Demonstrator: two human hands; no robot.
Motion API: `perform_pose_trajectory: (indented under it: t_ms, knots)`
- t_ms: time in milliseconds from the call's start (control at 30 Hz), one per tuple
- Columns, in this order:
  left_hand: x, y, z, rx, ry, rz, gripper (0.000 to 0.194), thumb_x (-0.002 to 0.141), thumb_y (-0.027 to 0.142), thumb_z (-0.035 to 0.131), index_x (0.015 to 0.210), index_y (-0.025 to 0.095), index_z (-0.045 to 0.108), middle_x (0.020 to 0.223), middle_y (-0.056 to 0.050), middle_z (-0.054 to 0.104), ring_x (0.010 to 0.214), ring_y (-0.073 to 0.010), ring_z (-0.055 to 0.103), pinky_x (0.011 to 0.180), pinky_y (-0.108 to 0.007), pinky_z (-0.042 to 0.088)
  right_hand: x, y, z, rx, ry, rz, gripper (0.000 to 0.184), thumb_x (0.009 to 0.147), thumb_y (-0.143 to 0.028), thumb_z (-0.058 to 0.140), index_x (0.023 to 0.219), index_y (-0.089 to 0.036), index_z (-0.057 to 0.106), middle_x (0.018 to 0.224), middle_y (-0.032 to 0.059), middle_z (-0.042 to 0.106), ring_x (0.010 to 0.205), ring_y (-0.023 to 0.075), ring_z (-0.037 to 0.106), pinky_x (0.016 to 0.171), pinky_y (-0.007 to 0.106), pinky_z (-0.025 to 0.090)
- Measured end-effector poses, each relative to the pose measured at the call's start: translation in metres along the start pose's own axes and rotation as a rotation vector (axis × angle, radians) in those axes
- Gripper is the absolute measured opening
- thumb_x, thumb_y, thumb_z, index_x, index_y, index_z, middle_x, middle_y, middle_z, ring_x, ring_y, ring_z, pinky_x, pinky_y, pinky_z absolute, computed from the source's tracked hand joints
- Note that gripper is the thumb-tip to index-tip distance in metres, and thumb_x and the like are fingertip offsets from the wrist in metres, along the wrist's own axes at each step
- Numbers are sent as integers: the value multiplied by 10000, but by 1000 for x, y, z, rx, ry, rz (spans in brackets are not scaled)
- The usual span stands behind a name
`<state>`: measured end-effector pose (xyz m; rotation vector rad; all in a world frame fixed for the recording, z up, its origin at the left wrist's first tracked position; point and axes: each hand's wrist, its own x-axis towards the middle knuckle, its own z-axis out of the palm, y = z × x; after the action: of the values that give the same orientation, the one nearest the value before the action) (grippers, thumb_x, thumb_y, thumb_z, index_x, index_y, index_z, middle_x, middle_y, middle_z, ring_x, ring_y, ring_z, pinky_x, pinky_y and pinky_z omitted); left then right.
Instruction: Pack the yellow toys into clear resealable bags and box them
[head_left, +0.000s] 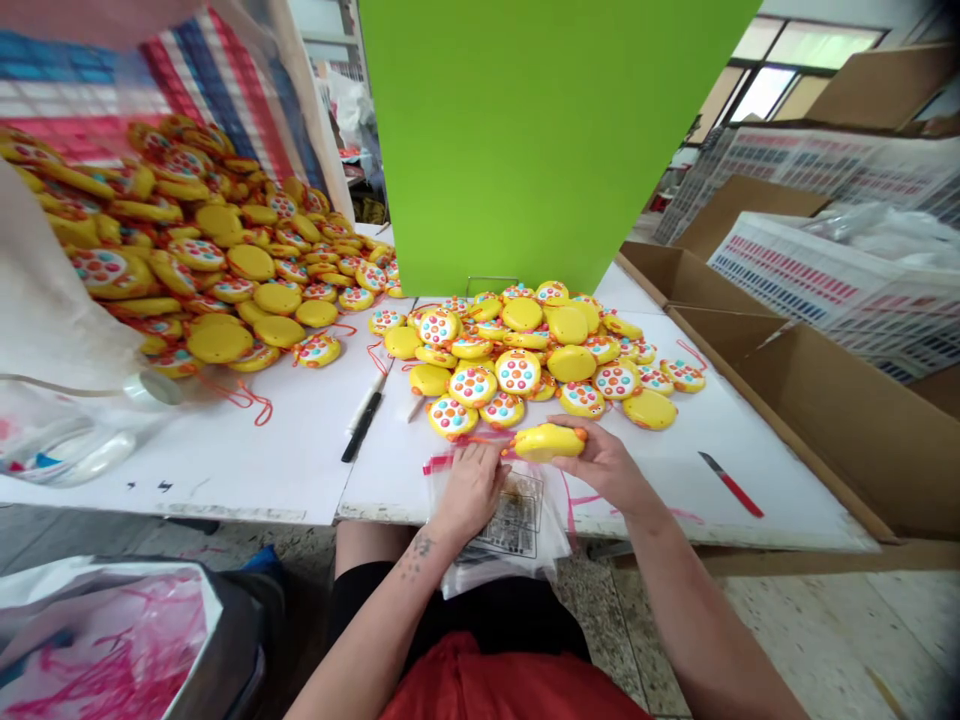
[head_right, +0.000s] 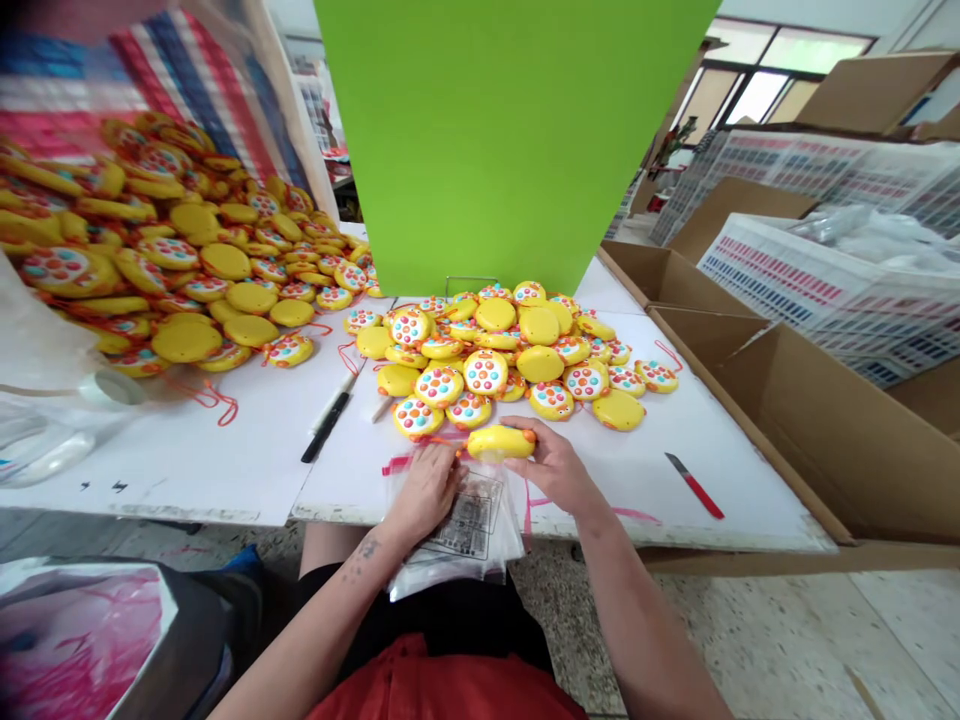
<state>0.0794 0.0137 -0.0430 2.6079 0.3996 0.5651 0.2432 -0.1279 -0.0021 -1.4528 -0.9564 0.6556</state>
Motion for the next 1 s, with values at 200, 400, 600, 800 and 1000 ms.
perform_pose_trajectory:
  t_ms: [200, 400, 600, 800, 1000]
  knots:
    - [1, -1, 3, 118, -43, 109, 209, 960, 214, 416, 1019, 189, 615, 967, -80, 629, 925, -225, 541, 805, -372, 397, 30, 27, 6, -52, 31, -33, 647, 760, -362, 724, 1359, -247, 508, 1393, 68, 529, 1244, 265, 524, 1035, 426, 446]
    - [-1, -3, 5, 30, 91, 74, 157, 942, 294, 502, 953, 182, 612, 875, -51, 630, 872, -207, 545, 814, -352, 414, 41, 26, 23, -263, -52, -1, 444, 872, -466, 569, 1243, -232, 637, 1282, 66, 632, 1200, 263, 568, 1049, 440, 425]
    - [-1, 0, -2, 34, 149, 59, 230, 954, 300, 465, 851, 188, 638, 873, -65, 621, 879, -216, 515, 831, -377, 439, 39, 23, 41, -338, -212, -74, 451, 937, -511, 438, 1237, -242, 640, 1273, 58, 639, 1199, 246, 562, 1063, 440, 401]
    - [2, -2, 0, -173, 197, 47, 119, 924, 247, 525, 881, 177, 611, 1235, -109, 563, 1175, -230, 494, 1015, -417, 415, 15, 24, 17, -647, 268, 75, 483, 926, -534, 401, 1147, -209, 682, 975, 90, 720, 903, 259, 654, 865, 416, 497]
    - [8, -8, -4, -413, 87, -42, 66, 878, 219, 585, 850, 174, 625, 1266, -120, 568, 1232, -245, 495, 1047, -426, 406, 1, 29, 26, -486, 105, 178, 489, 882, -370, 470, 1339, -218, 551, 724, 12, 687, 611, 179, 599, 667, 318, 505]
